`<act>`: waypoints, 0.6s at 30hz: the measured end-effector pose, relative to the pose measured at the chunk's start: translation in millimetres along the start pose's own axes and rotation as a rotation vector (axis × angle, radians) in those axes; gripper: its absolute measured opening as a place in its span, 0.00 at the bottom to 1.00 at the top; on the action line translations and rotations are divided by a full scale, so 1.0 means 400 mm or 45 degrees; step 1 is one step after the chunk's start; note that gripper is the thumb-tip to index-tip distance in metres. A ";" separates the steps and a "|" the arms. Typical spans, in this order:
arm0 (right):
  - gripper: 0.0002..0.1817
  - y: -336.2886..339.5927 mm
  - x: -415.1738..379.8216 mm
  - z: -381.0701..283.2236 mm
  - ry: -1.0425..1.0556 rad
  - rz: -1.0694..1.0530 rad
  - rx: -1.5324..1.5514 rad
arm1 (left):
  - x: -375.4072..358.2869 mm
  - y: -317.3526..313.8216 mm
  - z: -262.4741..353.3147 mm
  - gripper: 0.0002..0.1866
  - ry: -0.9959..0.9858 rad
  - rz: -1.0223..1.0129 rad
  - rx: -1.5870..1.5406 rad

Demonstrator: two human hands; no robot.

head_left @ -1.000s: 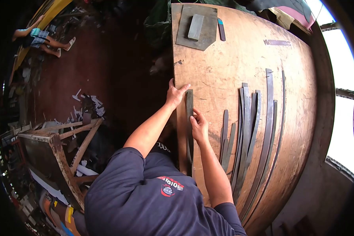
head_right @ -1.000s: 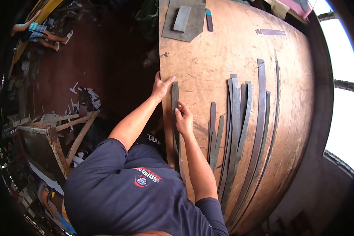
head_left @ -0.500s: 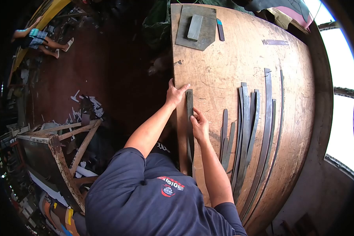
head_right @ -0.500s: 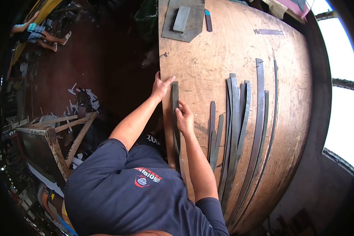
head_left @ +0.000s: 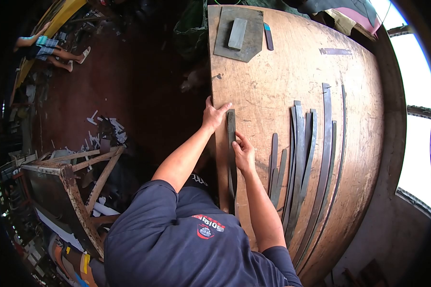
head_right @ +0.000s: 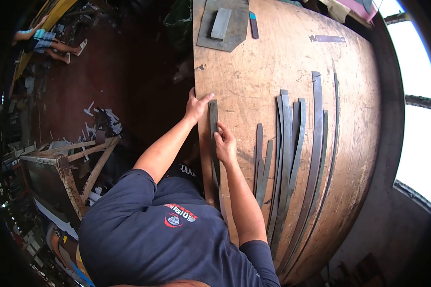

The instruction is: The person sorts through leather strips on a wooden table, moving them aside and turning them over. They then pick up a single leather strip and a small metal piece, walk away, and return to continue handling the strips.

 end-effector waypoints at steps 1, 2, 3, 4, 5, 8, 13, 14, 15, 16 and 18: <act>0.21 0.000 -0.002 -0.004 0.007 -0.003 0.000 | -0.001 0.001 0.003 0.56 0.004 -0.001 0.012; 0.21 0.000 -0.003 -0.004 0.008 -0.003 0.001 | -0.003 0.001 0.007 0.56 0.003 -0.001 0.012; 0.21 -0.001 -0.005 -0.003 0.004 -0.006 0.051 | -0.005 0.001 0.010 0.56 0.004 -0.007 0.000; 0.20 -0.002 -0.006 -0.002 0.000 -0.010 0.102 | -0.006 0.000 0.013 0.56 0.006 -0.014 -0.011; 0.20 -0.002 -0.007 -0.001 0.001 -0.010 0.102 | -0.007 0.001 0.017 0.56 0.005 -0.013 -0.012; 0.20 -0.005 -0.006 0.001 0.002 -0.018 0.189 | -0.007 0.002 0.019 0.55 0.009 -0.015 0.001; 0.21 -0.003 0.000 0.004 0.009 -0.008 0.086 | -0.009 0.002 0.024 0.55 0.001 -0.013 0.021; 0.21 -0.003 0.001 0.003 0.009 -0.007 0.086 | -0.009 0.003 0.026 0.55 0.001 -0.013 0.020; 0.21 -0.002 0.000 0.001 -0.005 -0.002 0.068 | -0.011 0.003 0.028 0.55 0.006 -0.012 0.019; 0.21 -0.002 -0.001 0.001 -0.019 0.003 0.050 | -0.013 0.003 0.031 0.56 0.010 -0.012 0.018; 0.21 -0.001 0.001 0.006 -0.028 0.010 0.039 | -0.016 0.003 0.033 0.52 0.021 -0.011 0.021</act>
Point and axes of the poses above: each hand's wrist, its own x-axis towards the middle knuckle, its own y-axis out of the back of the hand, z = x × y, the point moved 8 cm from there along x, towards the middle knuckle, and after that the axes turned 1 degree about x, right-handed, at the moved point
